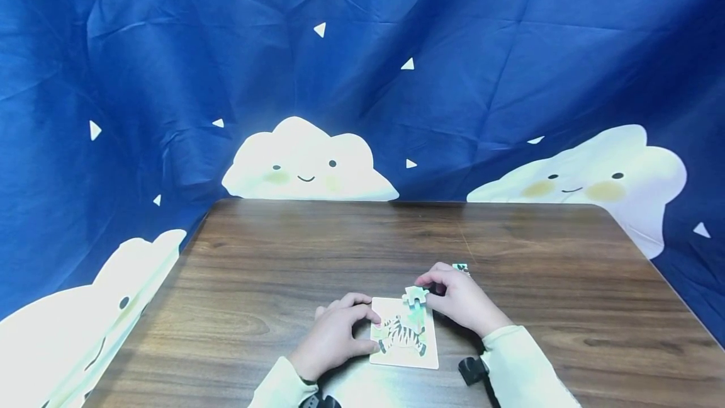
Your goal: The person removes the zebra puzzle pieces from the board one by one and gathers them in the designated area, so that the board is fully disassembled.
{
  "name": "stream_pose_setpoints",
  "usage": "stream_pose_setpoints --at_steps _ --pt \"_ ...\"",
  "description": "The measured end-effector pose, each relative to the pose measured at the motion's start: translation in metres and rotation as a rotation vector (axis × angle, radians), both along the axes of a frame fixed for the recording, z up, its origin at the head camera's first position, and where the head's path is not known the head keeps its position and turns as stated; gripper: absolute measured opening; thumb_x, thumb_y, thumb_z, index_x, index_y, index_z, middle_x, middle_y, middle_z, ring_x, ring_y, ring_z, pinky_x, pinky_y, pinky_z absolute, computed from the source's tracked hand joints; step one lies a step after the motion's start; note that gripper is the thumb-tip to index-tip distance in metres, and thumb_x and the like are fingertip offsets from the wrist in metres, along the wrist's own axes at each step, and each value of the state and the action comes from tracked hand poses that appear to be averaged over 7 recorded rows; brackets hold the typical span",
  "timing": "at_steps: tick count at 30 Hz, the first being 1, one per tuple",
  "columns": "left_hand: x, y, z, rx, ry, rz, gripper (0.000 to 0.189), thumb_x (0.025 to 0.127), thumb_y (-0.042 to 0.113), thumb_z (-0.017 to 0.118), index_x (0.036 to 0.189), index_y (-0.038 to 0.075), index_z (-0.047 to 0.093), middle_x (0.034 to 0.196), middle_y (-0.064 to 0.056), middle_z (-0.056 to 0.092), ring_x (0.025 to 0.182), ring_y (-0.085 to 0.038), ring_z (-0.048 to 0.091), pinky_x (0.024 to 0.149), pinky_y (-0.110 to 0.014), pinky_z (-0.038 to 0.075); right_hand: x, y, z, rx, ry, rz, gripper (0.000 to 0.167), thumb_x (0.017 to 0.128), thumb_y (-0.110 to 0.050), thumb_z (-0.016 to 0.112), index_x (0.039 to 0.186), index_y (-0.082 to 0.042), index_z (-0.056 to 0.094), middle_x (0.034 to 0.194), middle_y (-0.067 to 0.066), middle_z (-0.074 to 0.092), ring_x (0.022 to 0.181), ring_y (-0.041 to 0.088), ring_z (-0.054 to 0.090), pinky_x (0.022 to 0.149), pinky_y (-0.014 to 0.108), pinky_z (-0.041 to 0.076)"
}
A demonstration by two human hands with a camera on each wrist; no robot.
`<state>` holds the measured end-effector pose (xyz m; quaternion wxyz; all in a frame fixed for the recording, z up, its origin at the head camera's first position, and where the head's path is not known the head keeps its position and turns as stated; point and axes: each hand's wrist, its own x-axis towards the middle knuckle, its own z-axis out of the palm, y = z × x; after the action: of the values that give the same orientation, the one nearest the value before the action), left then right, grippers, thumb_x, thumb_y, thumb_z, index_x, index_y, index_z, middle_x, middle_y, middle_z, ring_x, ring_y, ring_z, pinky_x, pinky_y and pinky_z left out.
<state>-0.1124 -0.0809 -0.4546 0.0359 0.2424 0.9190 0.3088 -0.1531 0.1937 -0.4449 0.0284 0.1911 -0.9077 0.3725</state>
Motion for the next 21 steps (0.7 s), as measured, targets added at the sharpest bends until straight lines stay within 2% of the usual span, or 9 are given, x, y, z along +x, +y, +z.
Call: stream_pose_setpoints --at_steps 8,21 --pt "0.000 -0.001 0.000 -0.010 -0.005 0.005 0.034 0.073 0.037 0.085 0.103 0.030 0.071 0.132 0.004 0.059 0.110 -0.021 0.057 0.076 -0.036 0.025 -0.004 0.017 -0.002 -0.007 0.030 -0.041 0.029 0.079 0.000 0.072 0.103 -0.017 0.077 0.091 -0.011 0.062 0.081 0.010 0.054 0.072 0.027 0.045" --pt "0.001 0.000 0.000 -0.012 0.007 0.013 0.034 0.073 0.037 0.085 0.103 0.030 0.071 0.133 0.004 0.060 0.111 -0.021 0.057 0.076 -0.035 0.025 -0.009 0.043 -0.001 0.024 -0.004 -0.144 0.028 0.081 -0.003 0.072 0.104 -0.018 0.078 0.090 -0.009 0.061 0.081 0.014 0.053 0.072 0.030 0.043"
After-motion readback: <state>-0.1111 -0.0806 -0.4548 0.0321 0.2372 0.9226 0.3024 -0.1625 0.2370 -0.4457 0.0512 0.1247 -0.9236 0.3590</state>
